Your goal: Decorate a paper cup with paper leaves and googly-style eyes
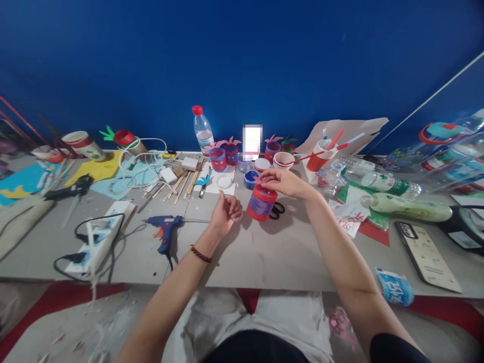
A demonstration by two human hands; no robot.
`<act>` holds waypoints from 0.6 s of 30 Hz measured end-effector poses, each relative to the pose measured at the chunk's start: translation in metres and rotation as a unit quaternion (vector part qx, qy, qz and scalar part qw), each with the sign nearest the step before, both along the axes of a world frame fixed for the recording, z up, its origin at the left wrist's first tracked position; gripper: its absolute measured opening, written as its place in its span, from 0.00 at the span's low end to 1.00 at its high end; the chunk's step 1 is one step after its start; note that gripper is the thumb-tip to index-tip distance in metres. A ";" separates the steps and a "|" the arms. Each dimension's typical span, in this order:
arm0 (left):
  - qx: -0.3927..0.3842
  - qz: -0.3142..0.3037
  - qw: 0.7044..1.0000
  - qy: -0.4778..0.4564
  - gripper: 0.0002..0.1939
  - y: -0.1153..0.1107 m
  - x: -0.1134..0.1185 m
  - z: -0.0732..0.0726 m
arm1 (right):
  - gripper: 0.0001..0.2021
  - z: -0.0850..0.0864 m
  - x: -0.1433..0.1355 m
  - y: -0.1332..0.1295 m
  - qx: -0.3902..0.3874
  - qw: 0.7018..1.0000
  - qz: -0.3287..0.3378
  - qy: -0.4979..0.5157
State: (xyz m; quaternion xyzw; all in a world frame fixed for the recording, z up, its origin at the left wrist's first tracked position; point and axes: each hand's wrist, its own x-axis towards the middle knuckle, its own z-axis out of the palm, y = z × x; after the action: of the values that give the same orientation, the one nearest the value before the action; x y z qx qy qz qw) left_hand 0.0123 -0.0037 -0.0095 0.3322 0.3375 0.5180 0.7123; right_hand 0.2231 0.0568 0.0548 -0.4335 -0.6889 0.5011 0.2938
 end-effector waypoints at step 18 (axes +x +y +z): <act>0.197 0.152 0.898 0.363 0.12 -0.009 0.005 -0.017 | 0.10 0.007 0.010 0.001 0.003 1.000 0.003 0.005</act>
State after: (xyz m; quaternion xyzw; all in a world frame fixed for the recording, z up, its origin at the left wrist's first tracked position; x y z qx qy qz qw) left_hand 0.0172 -0.0123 -0.0261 0.5753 0.5101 0.5191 0.3732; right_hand 0.2334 0.0576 0.0622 -0.4281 -0.6905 0.5021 0.2964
